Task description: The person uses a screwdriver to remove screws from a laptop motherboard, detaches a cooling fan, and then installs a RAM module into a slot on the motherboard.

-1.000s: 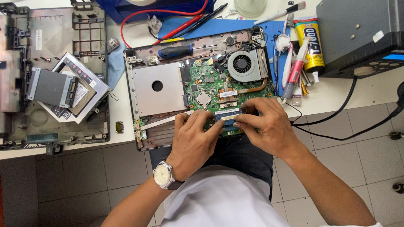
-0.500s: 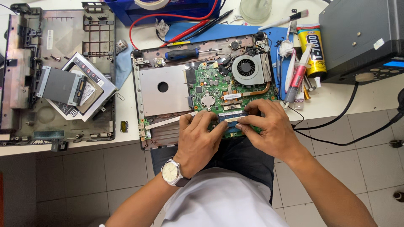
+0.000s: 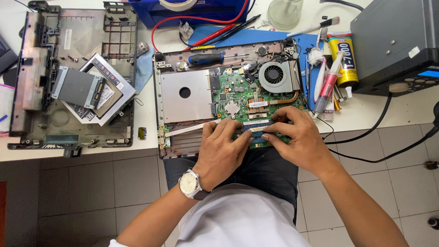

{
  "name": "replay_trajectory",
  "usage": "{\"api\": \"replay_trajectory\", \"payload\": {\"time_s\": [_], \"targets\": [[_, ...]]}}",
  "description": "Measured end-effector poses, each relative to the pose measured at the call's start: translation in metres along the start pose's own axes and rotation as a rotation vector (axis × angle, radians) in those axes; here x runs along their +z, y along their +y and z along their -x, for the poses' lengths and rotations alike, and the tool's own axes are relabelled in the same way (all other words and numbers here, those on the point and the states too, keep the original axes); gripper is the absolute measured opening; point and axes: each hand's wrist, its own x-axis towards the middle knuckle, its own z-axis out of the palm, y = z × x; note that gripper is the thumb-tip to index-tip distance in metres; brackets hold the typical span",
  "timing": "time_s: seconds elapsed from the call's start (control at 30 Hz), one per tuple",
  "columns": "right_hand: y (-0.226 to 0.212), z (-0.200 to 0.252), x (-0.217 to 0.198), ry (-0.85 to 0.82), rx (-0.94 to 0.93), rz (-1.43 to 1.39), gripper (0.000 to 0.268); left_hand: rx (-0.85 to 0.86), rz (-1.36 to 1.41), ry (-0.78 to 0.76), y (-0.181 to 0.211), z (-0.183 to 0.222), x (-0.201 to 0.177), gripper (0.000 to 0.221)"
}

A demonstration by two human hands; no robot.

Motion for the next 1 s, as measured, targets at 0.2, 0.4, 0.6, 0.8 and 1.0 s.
{"api": "replay_trajectory", "payload": {"time_s": [0.2, 0.4, 0.6, 0.8, 1.0], "targets": [[0.003, -0.001, 0.000, -0.016, -0.061, 0.088, 0.016, 0.006, 0.039, -0.021, 0.000, 0.000, -0.006, 0.012], [0.009, -0.006, 0.002, -0.032, -0.101, 0.091, 0.020, 0.036, 0.010, -0.081, -0.003, -0.001, -0.008, 0.020], [-0.002, -0.009, 0.000, 0.012, -0.134, 0.213, 0.030, -0.039, 0.056, -0.170, -0.001, -0.012, -0.006, 0.027], [-0.038, -0.004, 0.000, 0.120, -0.259, 0.270, 0.009, -0.089, 0.107, -0.227, -0.012, -0.008, -0.013, 0.033], [-0.042, -0.011, 0.036, 0.263, -0.295, 0.016, 0.019, -0.127, 0.046, -0.130, -0.020, -0.003, -0.021, 0.022]]}}
